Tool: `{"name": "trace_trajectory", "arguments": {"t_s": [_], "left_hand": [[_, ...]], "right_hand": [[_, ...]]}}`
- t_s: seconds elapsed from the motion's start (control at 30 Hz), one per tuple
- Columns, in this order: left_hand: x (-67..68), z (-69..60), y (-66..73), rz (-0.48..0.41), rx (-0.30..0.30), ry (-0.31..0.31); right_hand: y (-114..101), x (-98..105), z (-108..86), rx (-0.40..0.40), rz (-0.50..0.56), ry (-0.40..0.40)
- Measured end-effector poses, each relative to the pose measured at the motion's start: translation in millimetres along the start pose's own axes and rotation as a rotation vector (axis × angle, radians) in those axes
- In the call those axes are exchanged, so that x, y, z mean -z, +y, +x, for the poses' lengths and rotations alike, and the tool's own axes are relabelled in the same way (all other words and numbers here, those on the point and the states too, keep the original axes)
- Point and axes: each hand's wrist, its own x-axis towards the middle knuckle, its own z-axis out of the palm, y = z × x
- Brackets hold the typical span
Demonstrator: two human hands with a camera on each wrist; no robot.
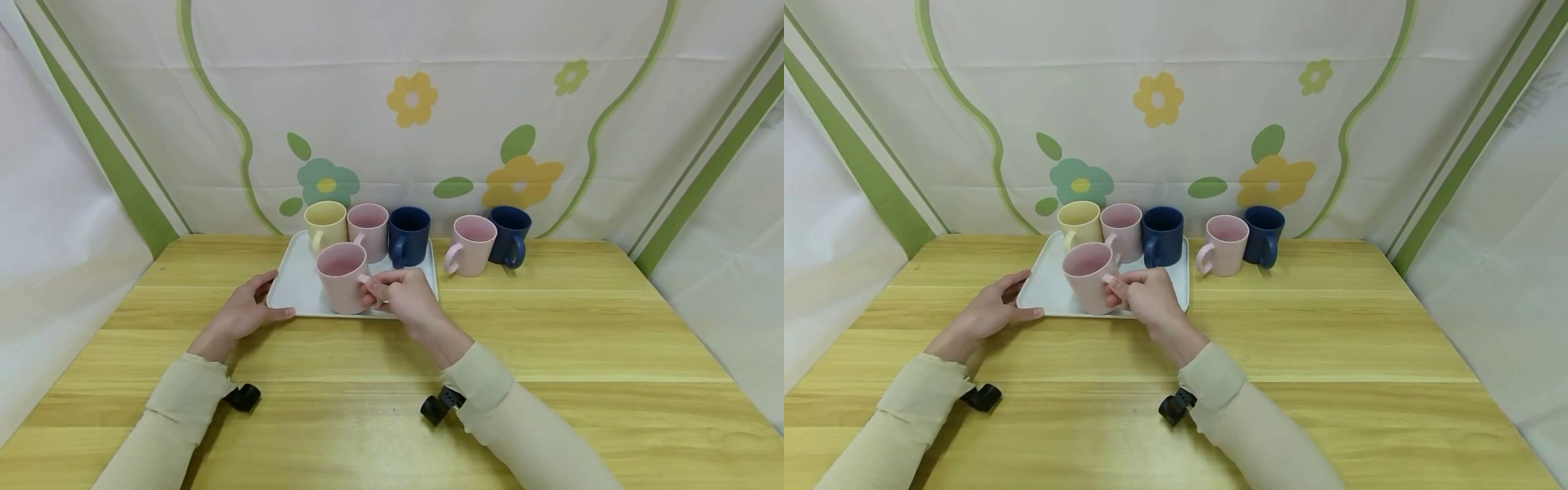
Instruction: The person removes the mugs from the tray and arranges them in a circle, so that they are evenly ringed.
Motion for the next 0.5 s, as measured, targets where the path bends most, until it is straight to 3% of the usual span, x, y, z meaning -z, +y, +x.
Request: {"name": "trace_trajectory", "arguments": {"t_s": [0.5], "left_hand": [[-0.4, 1.9, -2.9, -0.018, -0.006, -0.015]], "right_hand": [[-3.6, 41.5, -19.3, 0.063, 0.018, -0.042]]}}
